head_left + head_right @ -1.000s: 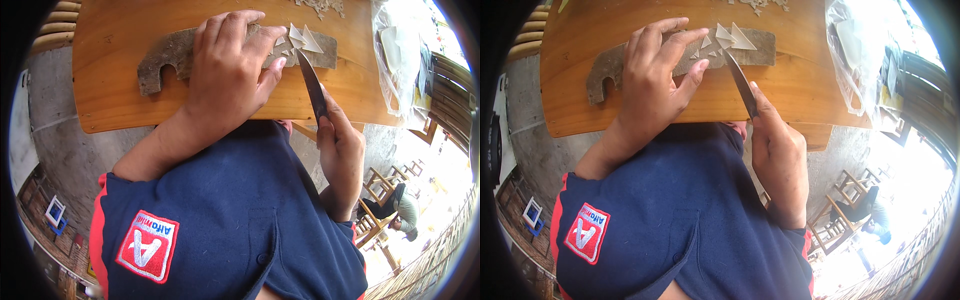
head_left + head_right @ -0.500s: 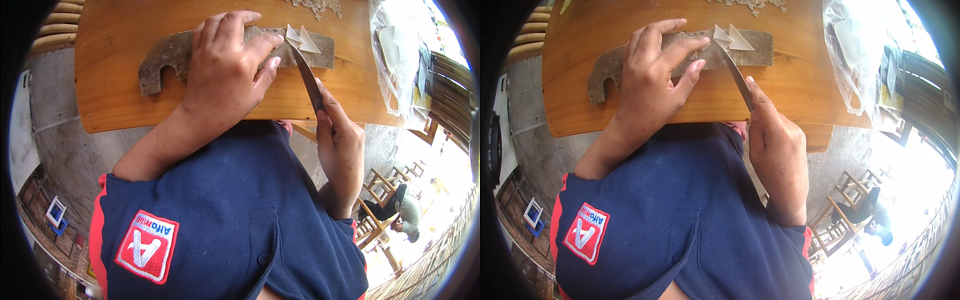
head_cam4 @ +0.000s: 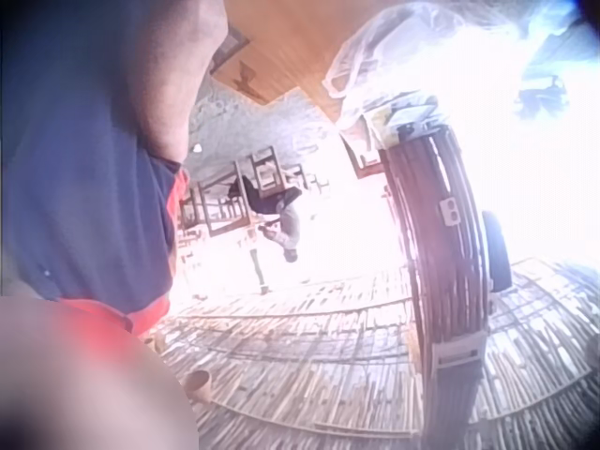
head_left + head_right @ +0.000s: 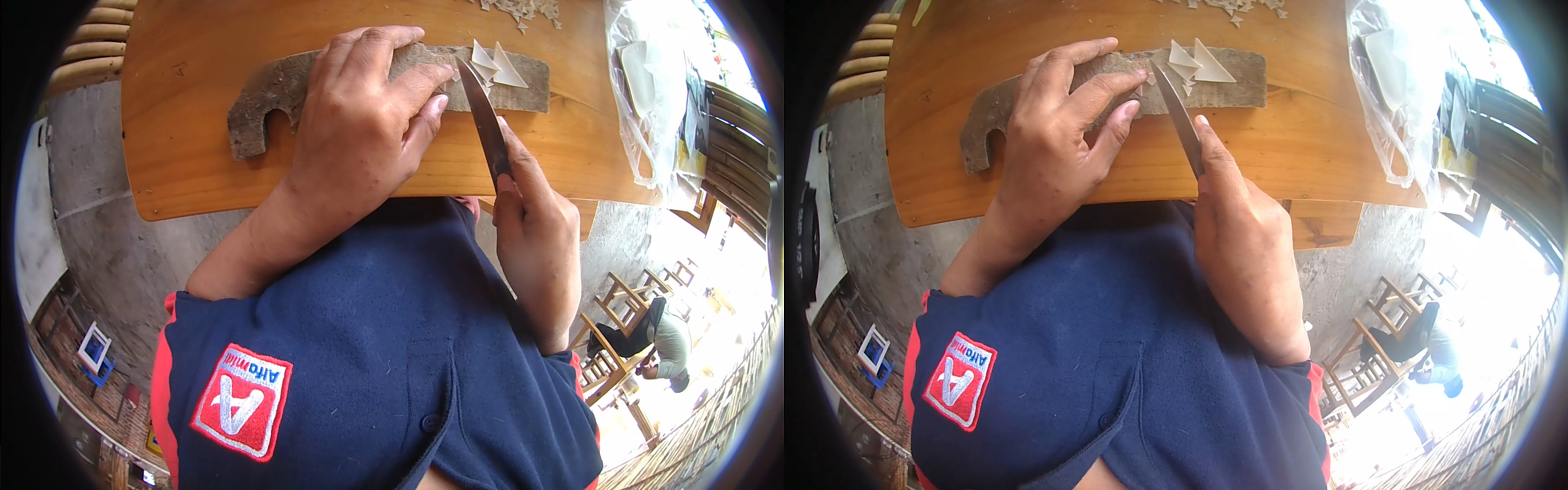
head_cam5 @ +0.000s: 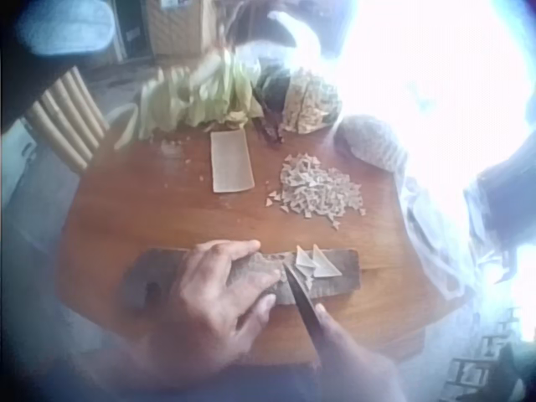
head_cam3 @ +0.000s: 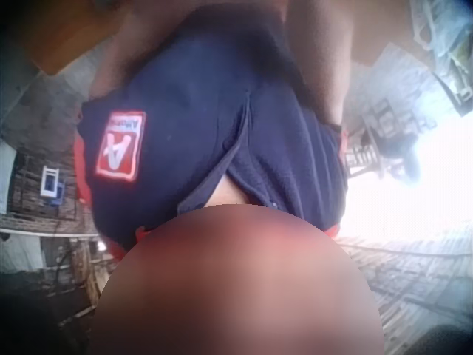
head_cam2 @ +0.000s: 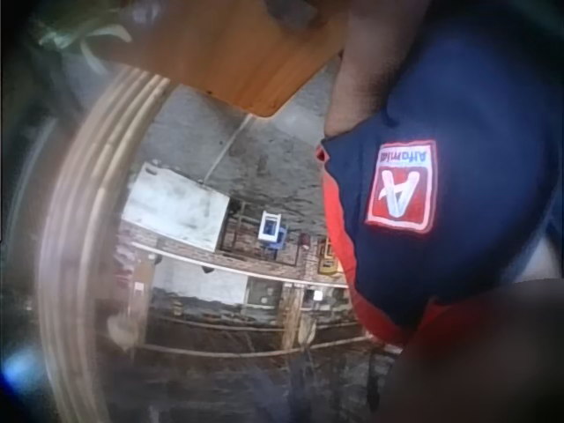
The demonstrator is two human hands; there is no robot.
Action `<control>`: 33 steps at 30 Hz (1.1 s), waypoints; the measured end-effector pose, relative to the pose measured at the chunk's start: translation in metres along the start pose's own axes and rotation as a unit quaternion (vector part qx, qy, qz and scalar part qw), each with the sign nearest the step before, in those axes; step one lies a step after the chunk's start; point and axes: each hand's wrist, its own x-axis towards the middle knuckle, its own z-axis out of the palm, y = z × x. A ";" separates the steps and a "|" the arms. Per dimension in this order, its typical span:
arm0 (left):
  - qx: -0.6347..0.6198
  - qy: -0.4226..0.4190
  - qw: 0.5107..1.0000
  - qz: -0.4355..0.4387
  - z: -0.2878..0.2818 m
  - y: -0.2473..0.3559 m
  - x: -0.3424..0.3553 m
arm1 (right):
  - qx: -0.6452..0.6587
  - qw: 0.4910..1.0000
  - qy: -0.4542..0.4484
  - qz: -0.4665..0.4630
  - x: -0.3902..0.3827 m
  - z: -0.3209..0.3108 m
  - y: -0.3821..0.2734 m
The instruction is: The person uses a knife to cut small triangular pieces from a flat, light-colored material on a wooden table. They repeatedly position the material, slice off triangles, and move the cut pieces aside. The process continues throughout the clip with consistent hand movements and tool use.
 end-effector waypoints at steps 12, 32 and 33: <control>0.004 -0.001 1.000 0.005 0.001 -0.001 0.000 | -0.027 1.000 0.000 -0.015 0.001 0.005 -0.006; 0.006 -0.003 1.000 0.007 0.004 -0.003 -0.002 | -0.131 0.991 0.014 -0.037 -0.003 0.032 -0.016; 0.007 -0.002 1.000 0.010 0.004 -0.003 -0.002 | -0.115 0.993 0.007 -0.019 -0.004 0.031 -0.017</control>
